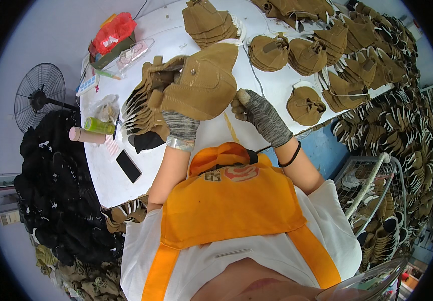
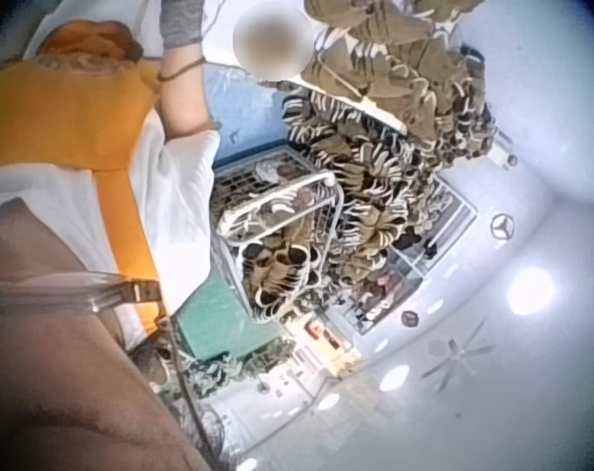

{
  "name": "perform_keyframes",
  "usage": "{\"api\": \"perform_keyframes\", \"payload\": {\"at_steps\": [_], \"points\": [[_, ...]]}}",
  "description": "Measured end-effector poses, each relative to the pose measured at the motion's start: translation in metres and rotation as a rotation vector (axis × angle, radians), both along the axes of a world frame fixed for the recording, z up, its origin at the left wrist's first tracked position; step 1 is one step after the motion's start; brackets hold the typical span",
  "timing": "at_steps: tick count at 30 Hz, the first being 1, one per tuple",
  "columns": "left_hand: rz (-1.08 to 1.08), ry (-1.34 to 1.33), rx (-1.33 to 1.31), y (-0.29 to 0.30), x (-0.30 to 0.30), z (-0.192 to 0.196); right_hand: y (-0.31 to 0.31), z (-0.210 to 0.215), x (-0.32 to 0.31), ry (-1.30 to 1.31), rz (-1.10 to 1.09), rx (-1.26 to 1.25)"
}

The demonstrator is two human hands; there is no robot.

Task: The person handles tan shoe uppers one at a time, using a trimming tool to remove excess threads from the material edges. They place the uppers into a stack on the table and move several uppers into a wire storage cart.

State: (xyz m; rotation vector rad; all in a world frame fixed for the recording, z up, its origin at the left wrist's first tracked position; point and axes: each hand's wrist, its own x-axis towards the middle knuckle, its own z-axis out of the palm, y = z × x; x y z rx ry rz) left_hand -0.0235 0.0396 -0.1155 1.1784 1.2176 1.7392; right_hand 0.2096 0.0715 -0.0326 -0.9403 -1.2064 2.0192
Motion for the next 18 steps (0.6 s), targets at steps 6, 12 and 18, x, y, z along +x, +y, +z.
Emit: {"api": "perform_keyframes", "payload": {"at_steps": [6,12,18], "points": [[-0.014,0.001,-0.026,-0.010,0.006,0.008,-0.016,0.031,-0.012,0.105,-0.080,0.119],[0.187,0.769,-0.136,-0.007,0.007,0.012,-0.014,0.038,-0.007,-0.018,-0.085,0.313],[0.277,1.115,-0.230,0.007,0.006,0.007,-0.009,0.043,-0.006,0.043,-0.092,0.262]]}}
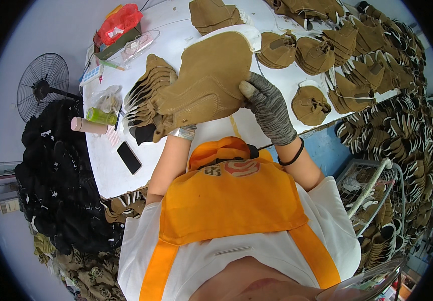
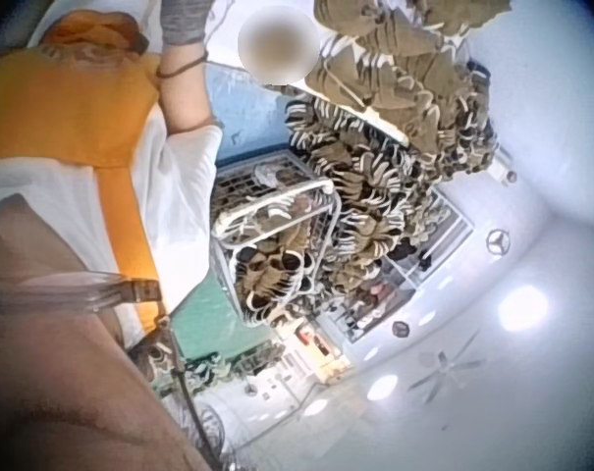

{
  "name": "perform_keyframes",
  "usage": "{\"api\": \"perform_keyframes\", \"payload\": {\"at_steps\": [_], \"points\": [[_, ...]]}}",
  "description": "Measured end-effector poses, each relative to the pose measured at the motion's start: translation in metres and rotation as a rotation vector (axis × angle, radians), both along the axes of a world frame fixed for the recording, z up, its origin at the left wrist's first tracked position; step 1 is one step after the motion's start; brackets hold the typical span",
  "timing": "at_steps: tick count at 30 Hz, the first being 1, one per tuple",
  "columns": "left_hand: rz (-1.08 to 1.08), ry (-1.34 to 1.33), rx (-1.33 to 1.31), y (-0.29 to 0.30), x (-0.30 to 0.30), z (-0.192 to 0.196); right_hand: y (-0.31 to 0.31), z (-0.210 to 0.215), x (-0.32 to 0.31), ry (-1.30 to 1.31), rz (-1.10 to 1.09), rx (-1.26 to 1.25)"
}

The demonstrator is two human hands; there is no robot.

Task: The person handles tan shoe uppers one at a time, using a trimming tool to remove excess threads from the material edges. They place the uppers into a stack on the table and move several uppers into a wire storage cart.

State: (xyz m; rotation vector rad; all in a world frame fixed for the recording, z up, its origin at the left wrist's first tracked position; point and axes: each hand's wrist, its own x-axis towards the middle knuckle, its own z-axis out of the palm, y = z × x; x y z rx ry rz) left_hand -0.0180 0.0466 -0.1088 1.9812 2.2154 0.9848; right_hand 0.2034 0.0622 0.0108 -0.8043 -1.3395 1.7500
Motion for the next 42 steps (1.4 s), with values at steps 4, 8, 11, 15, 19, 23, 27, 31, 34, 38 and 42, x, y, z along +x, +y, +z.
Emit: {"api": "perform_keyframes", "payload": {"at_steps": [4,8,11,15,19,23,27,31,34,38,42], "points": [[0.021,0.083,-0.021,0.003,-0.002,0.000,0.000,0.003,-0.006,0.179,0.045,-0.054],[0.034,0.139,-0.035,0.006,-0.004,-0.001,0.007,-0.010,-0.011,0.258,0.125,-0.049],[0.043,0.171,-0.046,0.008,-0.005,0.000,0.013,-0.013,-0.009,0.052,0.211,-0.110],[0.061,0.213,-0.064,0.009,-0.009,-0.001,0.010,-0.014,-0.012,-0.282,0.178,0.340],[0.080,0.254,-0.080,0.011,-0.012,-0.001,0.019,-0.012,-0.012,-0.257,0.196,0.386],[0.093,0.292,-0.102,0.010,-0.014,0.001,0.023,-0.027,-0.012,-0.161,0.205,0.396],[0.125,0.355,-0.160,0.006,-0.017,0.000,0.024,-0.027,-0.014,-0.121,0.273,0.356],[0.152,0.417,-0.261,0.002,-0.018,-0.006,0.028,-0.033,-0.015,-0.128,0.315,0.289],[0.146,0.393,-0.393,-0.001,-0.011,0.001,0.030,-0.044,-0.014,-0.095,0.321,0.232],[0.093,0.367,-0.288,0.001,-0.004,-0.008,0.038,-0.059,-0.009,-0.242,0.297,0.263],[-0.288,-0.981,-0.043,0.007,-0.003,-0.058,0.050,-0.104,0.023,-0.126,0.152,0.066]]}}
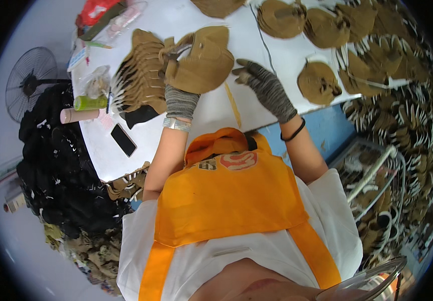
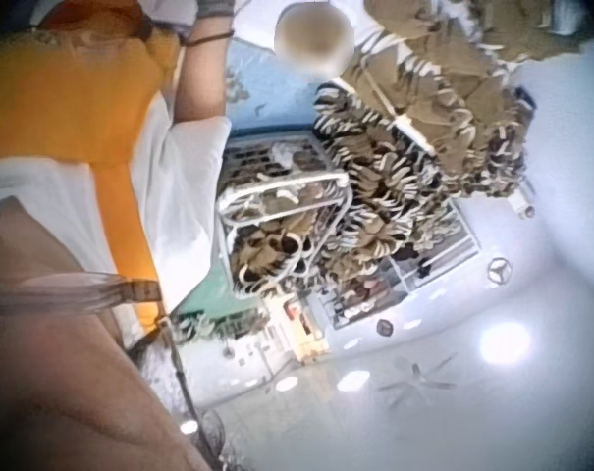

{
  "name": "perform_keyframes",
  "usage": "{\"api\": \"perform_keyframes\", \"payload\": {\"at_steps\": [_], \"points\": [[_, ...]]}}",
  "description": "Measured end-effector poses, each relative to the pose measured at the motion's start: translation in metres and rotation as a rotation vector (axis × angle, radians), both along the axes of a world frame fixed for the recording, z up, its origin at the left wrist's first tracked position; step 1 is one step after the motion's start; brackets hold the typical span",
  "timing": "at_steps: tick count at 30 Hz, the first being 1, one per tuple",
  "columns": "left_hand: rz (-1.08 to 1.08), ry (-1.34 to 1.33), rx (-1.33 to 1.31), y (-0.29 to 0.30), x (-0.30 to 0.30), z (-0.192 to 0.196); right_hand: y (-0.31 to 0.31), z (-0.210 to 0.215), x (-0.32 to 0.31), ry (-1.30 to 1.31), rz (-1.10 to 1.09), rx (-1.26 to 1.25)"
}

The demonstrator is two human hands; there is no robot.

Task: The person handles tan shoe uppers one at a time, using a trimming tool to remove excess threads from the material edges. They place the uppers into a stack on the table and move several uppers into a wire storage cart.

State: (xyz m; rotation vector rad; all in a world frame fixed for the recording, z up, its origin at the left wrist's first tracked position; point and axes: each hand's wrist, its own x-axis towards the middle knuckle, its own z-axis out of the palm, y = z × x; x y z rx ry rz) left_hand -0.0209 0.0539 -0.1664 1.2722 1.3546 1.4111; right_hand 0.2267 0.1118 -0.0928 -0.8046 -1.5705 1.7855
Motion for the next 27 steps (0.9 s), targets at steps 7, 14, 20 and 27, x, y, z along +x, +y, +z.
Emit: {"api": "perform_keyframes", "payload": {"at_steps": [7,14,20,27], "points": [[-0.155,-1.932,-0.086,0.016,0.012,-0.095,-0.092,-0.151,0.097,-0.779,0.406,0.586],[0.236,-0.934,-0.426,0.039,0.019,-0.165,-0.239,-0.234,0.093,-1.192,0.143,-0.411],[0.173,-0.751,-0.513,0.060,-0.003,-0.191,-0.263,-0.286,0.101,-1.277,0.240,-0.593],[0.352,-0.953,-0.520,0.064,0.007,-0.172,-0.205,-0.248,0.114,-0.950,-0.051,-0.527]]}}
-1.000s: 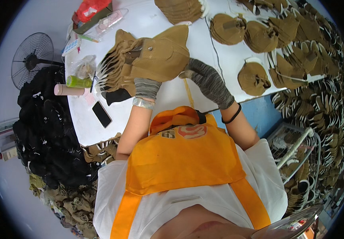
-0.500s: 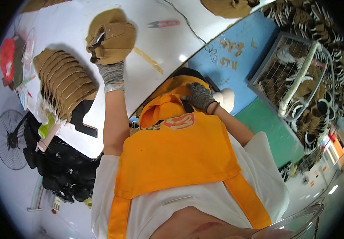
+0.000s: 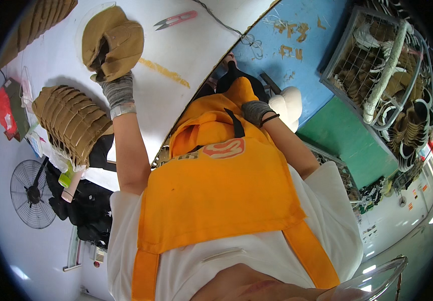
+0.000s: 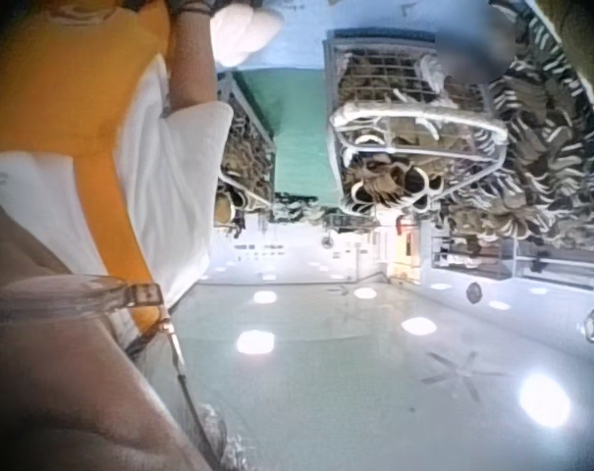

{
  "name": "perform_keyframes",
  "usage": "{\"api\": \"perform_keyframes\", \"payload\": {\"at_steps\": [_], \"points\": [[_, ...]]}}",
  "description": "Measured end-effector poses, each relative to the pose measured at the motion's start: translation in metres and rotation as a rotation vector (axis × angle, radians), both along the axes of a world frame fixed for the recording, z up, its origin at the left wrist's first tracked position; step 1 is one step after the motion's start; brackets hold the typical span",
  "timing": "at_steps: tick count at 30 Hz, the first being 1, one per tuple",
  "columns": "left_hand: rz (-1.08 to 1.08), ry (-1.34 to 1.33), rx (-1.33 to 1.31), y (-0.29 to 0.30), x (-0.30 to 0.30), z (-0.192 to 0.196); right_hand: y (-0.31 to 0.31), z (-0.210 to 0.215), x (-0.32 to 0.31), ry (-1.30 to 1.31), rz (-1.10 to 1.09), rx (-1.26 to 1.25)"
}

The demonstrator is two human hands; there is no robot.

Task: The person handles tan shoe uppers one at a time, using a trimming tool to remove excess threads from the material edges. They place the uppers into a stack on the table and move several uppers into a wire storage cart.

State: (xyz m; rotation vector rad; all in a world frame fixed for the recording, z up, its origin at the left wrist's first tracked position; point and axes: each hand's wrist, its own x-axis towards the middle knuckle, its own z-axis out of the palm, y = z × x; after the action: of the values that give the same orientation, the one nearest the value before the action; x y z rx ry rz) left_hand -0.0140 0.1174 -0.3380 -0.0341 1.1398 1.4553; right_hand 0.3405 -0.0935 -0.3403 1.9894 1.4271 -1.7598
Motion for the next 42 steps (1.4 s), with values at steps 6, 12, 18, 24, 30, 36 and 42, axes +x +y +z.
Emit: {"api": "perform_keyframes", "payload": {"at_steps": [6,12,18,24,30,36,42], "points": [[-0.039,0.288,0.046,-0.029,0.023,0.048,0.027,-0.032,-0.015,0.000,-0.051,0.488],[-0.126,0.617,-0.001,-0.117,0.038,0.060,0.030,-0.076,-0.012,-0.302,0.566,0.240],[-0.733,1.937,-0.517,-0.284,0.020,0.032,0.109,0.078,-0.019,0.029,1.025,0.255],[-0.820,1.969,-0.460,-0.319,-0.009,0.034,0.152,0.089,-0.076,0.152,0.888,0.685],[-0.735,1.957,-0.521,-0.330,-0.007,0.017,0.155,0.073,-0.118,-0.185,1.365,0.552],[-0.587,1.962,-0.507,-0.334,-0.003,0.011,0.155,0.080,-0.136,-0.152,1.526,0.546],[-0.563,1.944,-0.532,-0.331,-0.003,0.018,0.155,0.085,-0.141,-0.120,1.463,0.476]]}}
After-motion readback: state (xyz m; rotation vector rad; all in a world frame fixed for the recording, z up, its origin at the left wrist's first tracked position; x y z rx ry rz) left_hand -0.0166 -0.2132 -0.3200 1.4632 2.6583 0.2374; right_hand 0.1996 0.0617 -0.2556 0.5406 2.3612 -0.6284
